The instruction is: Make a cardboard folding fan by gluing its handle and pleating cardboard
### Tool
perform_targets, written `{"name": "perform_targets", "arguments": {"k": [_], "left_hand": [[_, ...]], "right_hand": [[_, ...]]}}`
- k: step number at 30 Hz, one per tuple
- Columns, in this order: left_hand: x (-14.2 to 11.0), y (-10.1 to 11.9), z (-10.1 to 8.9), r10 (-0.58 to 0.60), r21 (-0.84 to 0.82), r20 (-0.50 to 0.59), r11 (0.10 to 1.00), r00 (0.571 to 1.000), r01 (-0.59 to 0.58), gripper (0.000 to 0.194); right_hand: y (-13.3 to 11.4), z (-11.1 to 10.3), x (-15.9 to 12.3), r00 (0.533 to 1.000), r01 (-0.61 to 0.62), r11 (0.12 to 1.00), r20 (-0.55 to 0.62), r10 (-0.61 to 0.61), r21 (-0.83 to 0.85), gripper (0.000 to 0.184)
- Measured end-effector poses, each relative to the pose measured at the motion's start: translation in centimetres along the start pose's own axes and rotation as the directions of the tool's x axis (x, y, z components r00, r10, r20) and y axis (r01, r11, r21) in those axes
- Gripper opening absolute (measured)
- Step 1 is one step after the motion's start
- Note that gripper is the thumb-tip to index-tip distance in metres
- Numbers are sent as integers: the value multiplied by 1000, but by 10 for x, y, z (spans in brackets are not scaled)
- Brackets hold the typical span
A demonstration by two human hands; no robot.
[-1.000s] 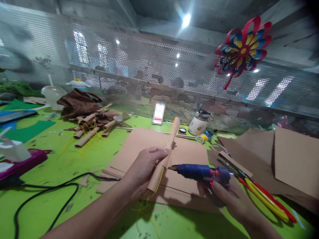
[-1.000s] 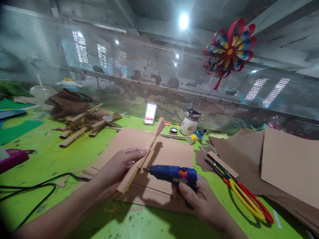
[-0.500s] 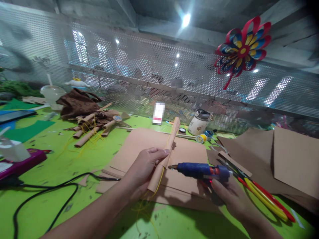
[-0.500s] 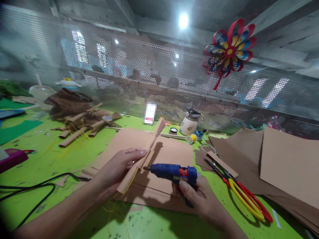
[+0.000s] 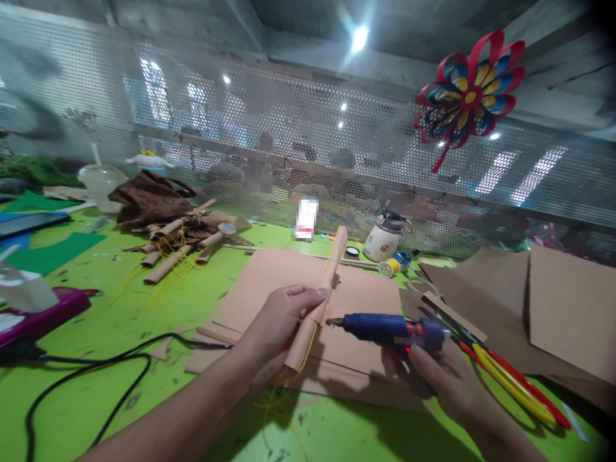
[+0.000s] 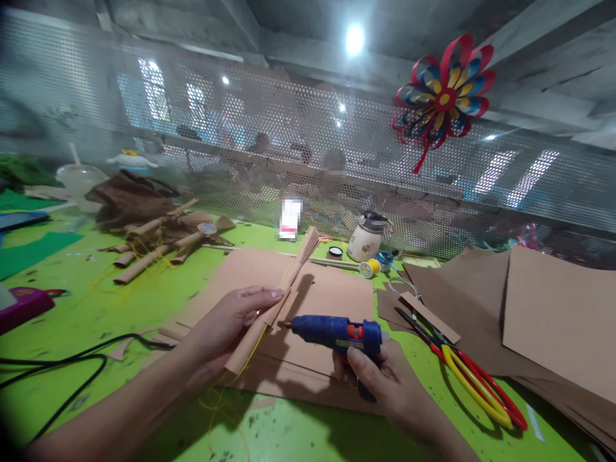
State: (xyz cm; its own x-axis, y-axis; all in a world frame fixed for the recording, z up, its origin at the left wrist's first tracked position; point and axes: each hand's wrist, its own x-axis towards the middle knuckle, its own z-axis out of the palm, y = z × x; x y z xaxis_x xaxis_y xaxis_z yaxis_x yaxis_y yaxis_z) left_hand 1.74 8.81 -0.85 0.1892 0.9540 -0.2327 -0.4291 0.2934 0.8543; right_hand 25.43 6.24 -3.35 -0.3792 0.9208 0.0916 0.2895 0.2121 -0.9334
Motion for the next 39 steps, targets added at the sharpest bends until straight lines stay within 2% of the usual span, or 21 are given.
{"name": "perform_targets", "arguments": {"k": [6, 11, 16, 21, 29, 39], "left_hand": [[0, 1, 2, 2, -10, 0, 1000, 1000, -2, 8], [1, -1, -1, 0, 4, 1, 1000, 1000, 0, 11], [1, -1, -1, -1, 24, 4, 1000, 1000, 1, 16], [0, 0, 1, 14, 6, -1, 1000, 1000, -14, 17], [0, -2, -1, 40, 11, -3, 999, 999, -40, 17], [-2, -3, -1, 62, 17, 59, 998, 996, -63, 17]], "right_hand": [[9, 1, 0, 1000, 12, 999, -9, -12, 35, 53], [0, 4, 0, 997, -4, 999, -74, 7, 34, 51], [-7, 2, -2, 1000, 9, 1000, 21, -9, 3, 50], [-8, 2, -2, 1000, 14, 1000, 5, -14, 11, 51], [-1, 7, 2, 999, 17, 999, -32, -16, 40, 51], [-1, 7, 8, 986, 96, 987, -147, -77, 126, 45]]}}
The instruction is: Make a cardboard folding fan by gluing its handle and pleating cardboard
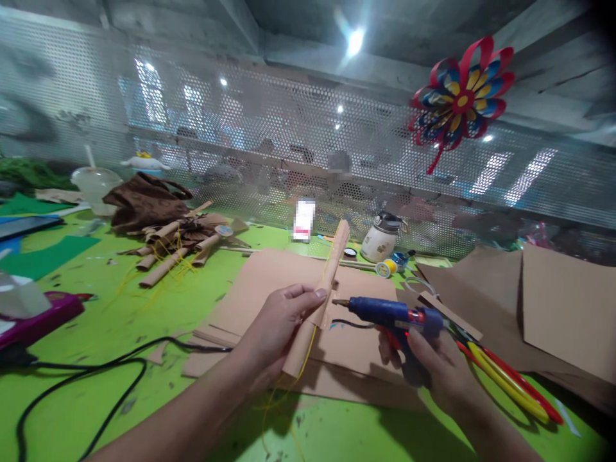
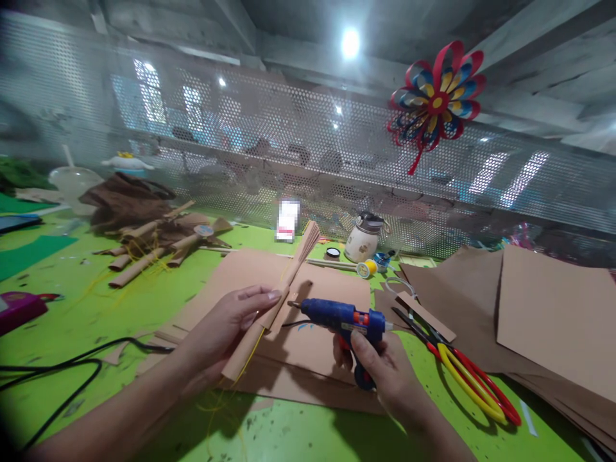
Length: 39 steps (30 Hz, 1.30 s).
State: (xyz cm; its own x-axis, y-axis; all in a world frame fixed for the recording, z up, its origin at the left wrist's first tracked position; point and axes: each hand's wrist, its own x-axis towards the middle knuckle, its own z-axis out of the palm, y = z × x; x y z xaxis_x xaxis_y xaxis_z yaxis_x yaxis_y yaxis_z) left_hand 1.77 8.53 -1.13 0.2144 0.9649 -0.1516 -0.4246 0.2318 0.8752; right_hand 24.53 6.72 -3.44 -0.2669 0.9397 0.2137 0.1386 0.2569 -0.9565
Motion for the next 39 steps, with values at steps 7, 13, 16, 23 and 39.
{"name": "perform_targets", "arguments": {"k": [7, 13, 16, 23, 39], "left_hand": [[-2, 2, 3, -12, -63, 18, 998, 1000, 13, 15], [-1, 1, 1, 4, -52, 27, 999, 1000, -3, 18], [-1, 1, 0, 4, -65, 29, 998, 1000, -2, 18], [-1, 0, 1, -14, -46, 20, 999, 1000, 15, 17], [0, 0, 0, 24, 51, -42, 998, 999, -22, 23]], "right_hand": [[3, -2, 1, 998, 32, 996, -52, -28, 81, 36], [6, -8, -5, 1000, -10, 1000, 18, 10, 7, 44], [7, -10, -6, 997, -16, 999, 79, 19, -39, 49], [4, -9, -4, 1000, 22, 997, 3, -21, -80, 49], [3, -10, -8, 997, -75, 995, -30, 73, -69, 49]]}}
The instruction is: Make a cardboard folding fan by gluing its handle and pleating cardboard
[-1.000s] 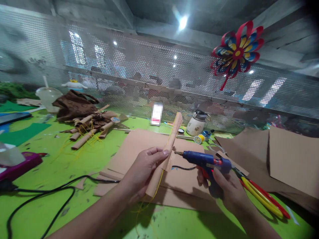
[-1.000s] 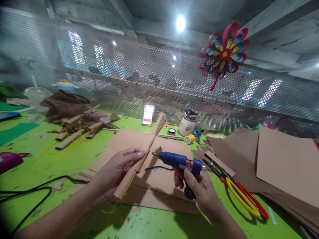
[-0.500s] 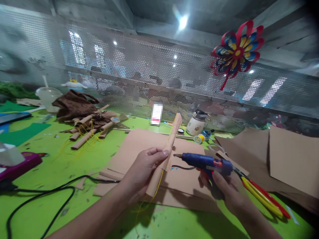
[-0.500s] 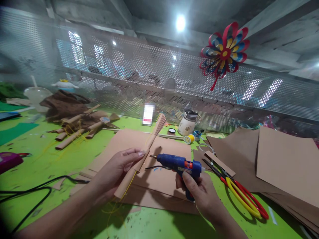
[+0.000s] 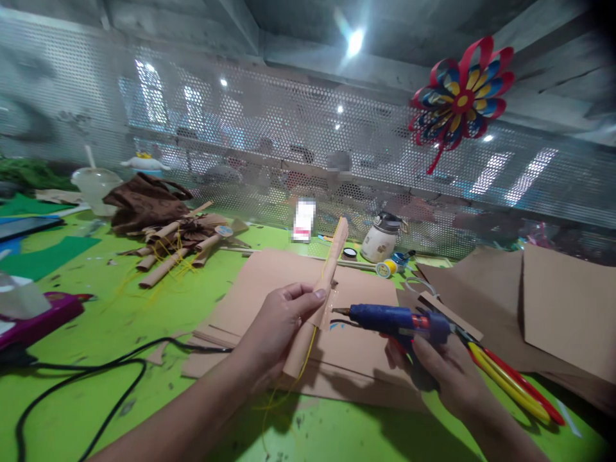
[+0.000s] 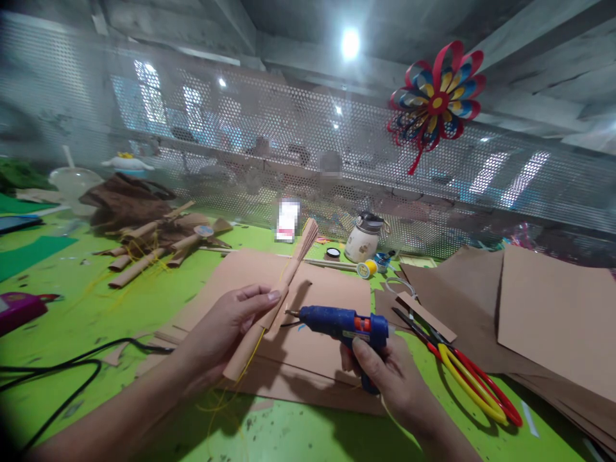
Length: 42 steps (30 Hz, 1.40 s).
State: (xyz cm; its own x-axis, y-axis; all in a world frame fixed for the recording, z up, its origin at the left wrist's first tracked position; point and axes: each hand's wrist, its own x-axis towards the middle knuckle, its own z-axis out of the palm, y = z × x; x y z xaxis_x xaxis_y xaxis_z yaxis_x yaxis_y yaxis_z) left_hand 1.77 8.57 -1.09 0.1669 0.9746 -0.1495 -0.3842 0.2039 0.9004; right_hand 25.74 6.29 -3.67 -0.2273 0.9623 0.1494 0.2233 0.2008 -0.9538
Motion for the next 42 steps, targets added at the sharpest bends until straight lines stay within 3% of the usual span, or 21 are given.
{"name": "perform_targets", "arguments": {"k": [12, 21, 30, 38, 42], "left_hand": [[0, -1, 2, 18, 31, -27, 999, 999, -17, 22], [-2, 1, 5, -1, 11, -33, 1000, 999, 1, 22], [-2, -1, 3, 5, 68, -13, 998, 1000, -4, 26], [-1, 0, 2, 32, 93, -12, 995, 999, -30, 24], [-1, 0, 2, 35, 98, -10, 995, 999, -34, 23]], "right_hand": [[-4, 2, 1, 995, -3, 998, 95, 8, -56, 50], [-1, 2, 4, 999, 38, 999, 8, -38, -6, 48], [-5, 2, 8, 996, 70, 997, 54, -69, -25, 47], [-1, -1, 5, 992, 25, 999, 126, -20, -32, 50], [-1, 0, 5, 997, -4, 999, 79, 0, 51, 47]]}}
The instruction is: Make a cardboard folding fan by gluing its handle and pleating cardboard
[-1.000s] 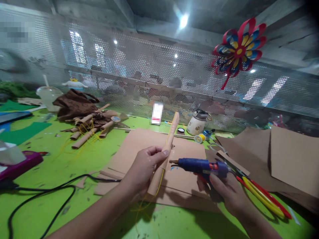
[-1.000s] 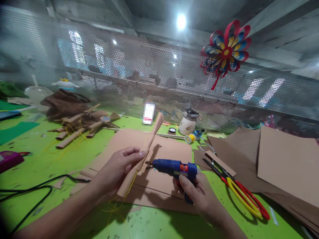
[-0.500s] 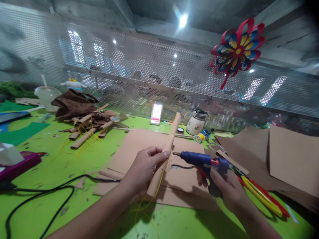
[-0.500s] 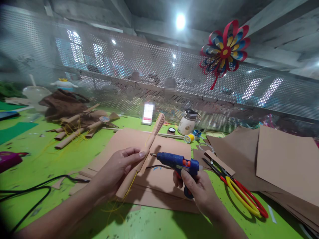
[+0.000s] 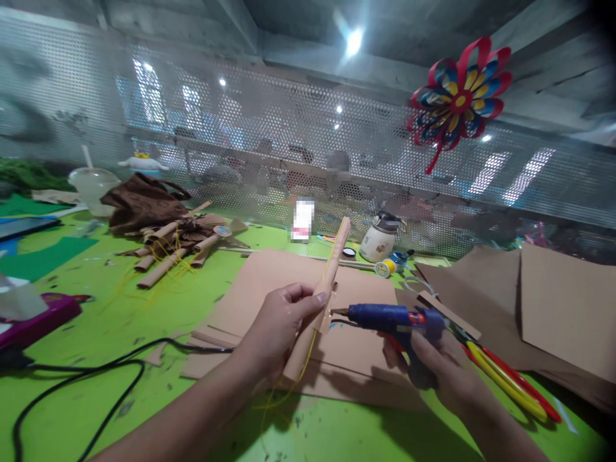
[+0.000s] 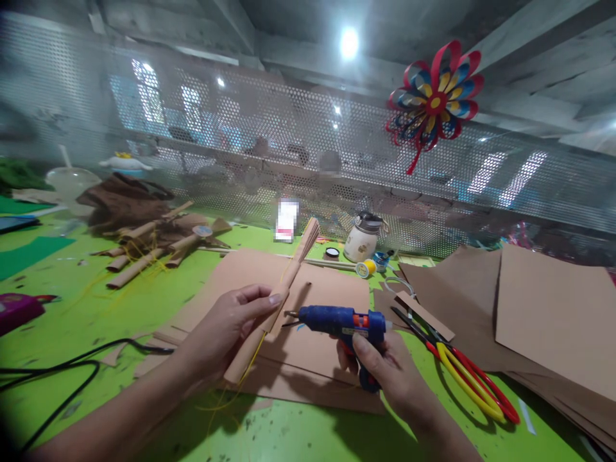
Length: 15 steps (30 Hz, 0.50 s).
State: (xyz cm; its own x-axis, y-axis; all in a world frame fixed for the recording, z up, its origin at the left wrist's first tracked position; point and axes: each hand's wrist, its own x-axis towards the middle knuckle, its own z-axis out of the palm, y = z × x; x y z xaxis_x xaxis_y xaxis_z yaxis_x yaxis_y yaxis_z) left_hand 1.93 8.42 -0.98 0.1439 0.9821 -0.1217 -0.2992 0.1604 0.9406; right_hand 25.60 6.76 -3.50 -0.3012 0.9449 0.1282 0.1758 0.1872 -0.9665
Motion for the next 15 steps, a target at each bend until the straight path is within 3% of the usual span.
{"name": "perform_targets", "arguments": {"k": [5, 15], "left_hand": [[0, -1, 0, 18, -8, 28, 1000, 999, -18, 23], [-1, 1, 1, 6, -38, 9, 999, 1000, -5, 23]], "right_hand": [[-1, 4, 3, 995, 48, 994, -87, -40, 96, 41], [-1, 5, 3, 998, 39, 995, -52, -35, 87, 41]]}}
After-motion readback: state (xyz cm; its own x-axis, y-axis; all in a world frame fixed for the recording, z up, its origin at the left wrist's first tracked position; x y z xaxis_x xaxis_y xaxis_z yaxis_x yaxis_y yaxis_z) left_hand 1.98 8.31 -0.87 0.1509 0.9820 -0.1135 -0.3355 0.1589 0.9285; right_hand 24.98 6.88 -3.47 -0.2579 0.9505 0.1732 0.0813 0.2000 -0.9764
